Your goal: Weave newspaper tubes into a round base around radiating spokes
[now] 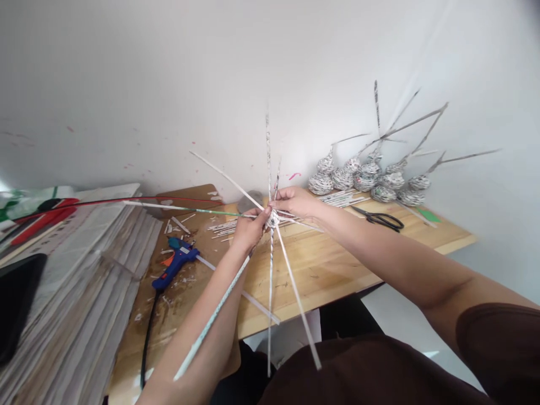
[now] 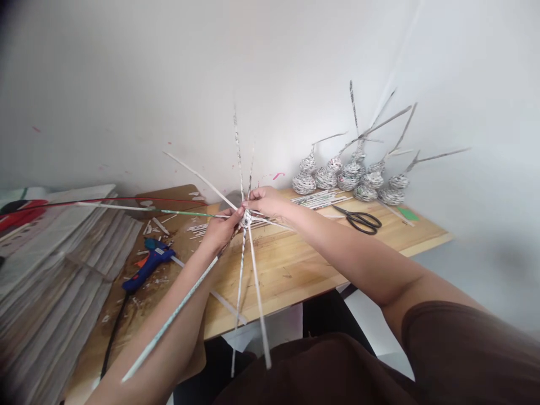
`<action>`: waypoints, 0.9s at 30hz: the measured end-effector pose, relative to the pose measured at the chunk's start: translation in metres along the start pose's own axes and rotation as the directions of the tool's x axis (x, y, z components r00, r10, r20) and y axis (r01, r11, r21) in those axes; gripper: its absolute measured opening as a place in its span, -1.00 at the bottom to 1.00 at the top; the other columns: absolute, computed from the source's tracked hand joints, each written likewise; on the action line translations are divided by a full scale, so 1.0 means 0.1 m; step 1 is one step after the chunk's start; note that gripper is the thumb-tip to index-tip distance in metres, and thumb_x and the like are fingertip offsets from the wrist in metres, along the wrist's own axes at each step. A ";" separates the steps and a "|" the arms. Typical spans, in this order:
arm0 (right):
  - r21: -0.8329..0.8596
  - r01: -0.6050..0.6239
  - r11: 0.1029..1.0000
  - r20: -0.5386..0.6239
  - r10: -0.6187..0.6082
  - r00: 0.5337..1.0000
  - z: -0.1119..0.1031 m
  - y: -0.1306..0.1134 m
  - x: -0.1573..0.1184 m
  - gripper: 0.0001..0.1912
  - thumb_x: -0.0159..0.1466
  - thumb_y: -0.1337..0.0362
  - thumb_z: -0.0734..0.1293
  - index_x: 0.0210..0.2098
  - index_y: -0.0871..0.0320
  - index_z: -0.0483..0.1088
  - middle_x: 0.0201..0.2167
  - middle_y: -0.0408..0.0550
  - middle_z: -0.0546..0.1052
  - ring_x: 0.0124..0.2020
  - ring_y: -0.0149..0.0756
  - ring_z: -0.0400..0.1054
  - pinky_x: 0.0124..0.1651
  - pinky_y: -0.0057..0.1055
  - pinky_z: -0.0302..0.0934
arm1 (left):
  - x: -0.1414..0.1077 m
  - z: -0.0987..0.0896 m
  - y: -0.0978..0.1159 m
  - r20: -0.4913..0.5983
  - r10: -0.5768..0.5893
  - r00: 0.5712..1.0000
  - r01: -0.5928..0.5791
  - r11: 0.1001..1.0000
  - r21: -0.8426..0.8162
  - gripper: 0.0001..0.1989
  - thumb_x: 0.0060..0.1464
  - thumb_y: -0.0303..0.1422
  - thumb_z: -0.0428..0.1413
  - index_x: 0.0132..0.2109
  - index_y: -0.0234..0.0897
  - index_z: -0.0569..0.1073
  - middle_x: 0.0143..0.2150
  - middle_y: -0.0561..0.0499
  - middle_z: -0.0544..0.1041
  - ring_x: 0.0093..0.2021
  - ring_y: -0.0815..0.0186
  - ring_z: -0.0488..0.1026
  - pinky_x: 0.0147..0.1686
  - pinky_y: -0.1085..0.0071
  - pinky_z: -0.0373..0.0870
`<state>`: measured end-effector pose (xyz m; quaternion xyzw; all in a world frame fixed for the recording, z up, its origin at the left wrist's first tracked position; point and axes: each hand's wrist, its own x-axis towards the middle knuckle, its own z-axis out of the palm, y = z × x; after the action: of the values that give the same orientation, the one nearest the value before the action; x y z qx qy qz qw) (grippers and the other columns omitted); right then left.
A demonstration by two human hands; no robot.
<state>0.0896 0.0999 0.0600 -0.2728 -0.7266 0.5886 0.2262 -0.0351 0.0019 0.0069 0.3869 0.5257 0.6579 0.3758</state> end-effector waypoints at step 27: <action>-0.522 0.204 0.828 0.135 -0.156 0.978 0.07 -0.09 0.40 -0.72 0.17 0.08 0.34 -0.45 0.20 0.45 -0.60 -0.21 0.42 -0.51 -0.44 0.25 -0.43 -0.50 0.02 | 0.10 -0.06 -0.04 -0.200 -0.228 0.953 0.135 0.910 -0.391 -0.64 -0.50 -0.37 0.46 -0.44 -0.37 0.56 -0.50 0.01 0.56 -0.55 0.41 0.42 -0.60 0.52 0.30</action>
<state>0.0541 0.1201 0.0674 -0.2294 -0.8929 0.3508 0.1643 -0.0443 0.0092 0.0035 0.1747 0.4667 0.7497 0.4355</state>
